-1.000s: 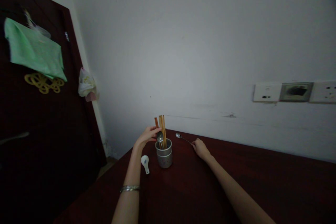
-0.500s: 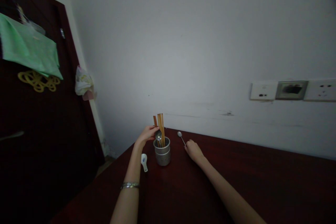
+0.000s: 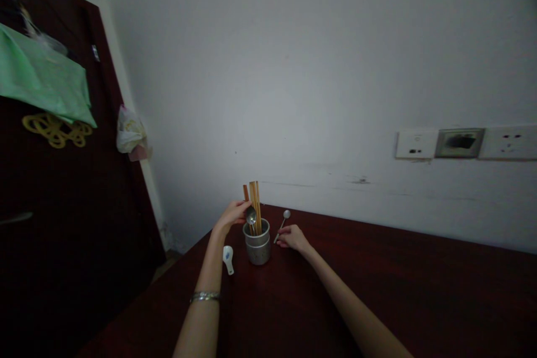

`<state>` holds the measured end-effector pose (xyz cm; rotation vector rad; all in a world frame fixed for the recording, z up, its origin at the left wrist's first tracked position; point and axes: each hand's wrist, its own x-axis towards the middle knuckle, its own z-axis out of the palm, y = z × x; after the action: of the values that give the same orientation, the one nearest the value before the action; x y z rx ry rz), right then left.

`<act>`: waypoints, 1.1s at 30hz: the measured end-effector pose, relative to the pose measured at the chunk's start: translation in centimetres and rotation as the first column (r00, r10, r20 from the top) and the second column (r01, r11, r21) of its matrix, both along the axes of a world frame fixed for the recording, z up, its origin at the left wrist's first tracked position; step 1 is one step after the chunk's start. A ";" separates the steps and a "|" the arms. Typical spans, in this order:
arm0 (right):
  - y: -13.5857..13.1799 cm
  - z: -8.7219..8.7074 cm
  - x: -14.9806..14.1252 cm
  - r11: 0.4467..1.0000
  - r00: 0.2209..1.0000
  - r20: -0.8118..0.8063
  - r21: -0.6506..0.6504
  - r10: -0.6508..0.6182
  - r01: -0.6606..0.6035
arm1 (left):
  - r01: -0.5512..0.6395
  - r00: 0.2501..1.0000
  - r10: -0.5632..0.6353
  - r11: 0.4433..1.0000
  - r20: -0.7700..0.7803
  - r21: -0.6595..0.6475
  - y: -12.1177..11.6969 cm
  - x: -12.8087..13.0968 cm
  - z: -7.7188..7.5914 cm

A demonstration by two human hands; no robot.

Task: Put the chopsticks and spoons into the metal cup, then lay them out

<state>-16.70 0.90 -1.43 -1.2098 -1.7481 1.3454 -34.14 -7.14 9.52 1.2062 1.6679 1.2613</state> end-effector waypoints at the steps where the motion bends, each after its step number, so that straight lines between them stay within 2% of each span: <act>1: 0.0 0.1 -0.1 1.000 1.000 -0.027 -0.022 -0.003 0.003 | -0.004 1.000 0.004 1.000 0.000 0.004 0.0 -0.1 -0.1; 4: 0.3 0.7 -0.1 0.999 0.994 -0.101 -0.049 -0.026 0.021 | -0.025 1.000 0.025 0.999 0.005 0.029 0.3 -0.2 -0.3; 8: 0.4 2.5 -0.3 0.999 0.977 -0.209 -0.027 -0.032 0.027 | -0.045 0.999 0.043 0.997 0.033 0.061 1.0 -0.5 -0.9; 13: -1.1 4.7 -1.1 1.000 0.958 -0.287 0.021 0.013 -0.007 | -0.053 0.993 0.044 0.995 0.106 0.084 1.7 -0.5 -1.4; 16: -2.1 5.5 -1.1 0.997 0.954 -0.293 0.046 0.067 -0.056 | -0.065 0.990 0.054 0.994 0.127 0.085 1.4 -0.1 -1.2; 19: -2.9 6.1 -0.5 0.993 0.949 -0.293 0.017 0.115 -0.116 | -0.077 0.992 0.067 0.993 0.109 0.088 0.7 0.2 -0.6; 24: -4.0 6.8 0.6 0.968 0.943 -0.235 -0.035 0.235 -0.250 | -0.132 0.989 0.137 0.988 -0.055 0.079 -0.7 -0.2 1.0; 27: -4.3 7.1 1.1 0.946 0.936 -0.170 -0.050 0.307 -0.319 | -0.110 0.980 0.123 0.990 -0.154 0.087 -1.1 -0.5 1.6; 30: -4.3 7.2 1.4 0.933 0.928 -0.146 -0.054 0.344 -0.355 | -0.050 0.960 0.072 0.995 -0.272 0.085 -1.0 -0.3 1.7; 33: -4.3 7.5 1.8 0.927 0.919 -0.162 -0.052 0.359 -0.371 | -0.054 0.929 0.065 0.998 -0.365 0.041 -0.5 -0.2 1.2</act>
<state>-14.93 -3.41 6.06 -0.8190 -1.8874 1.6899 -34.38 -7.66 10.68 1.4912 1.9692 1.1500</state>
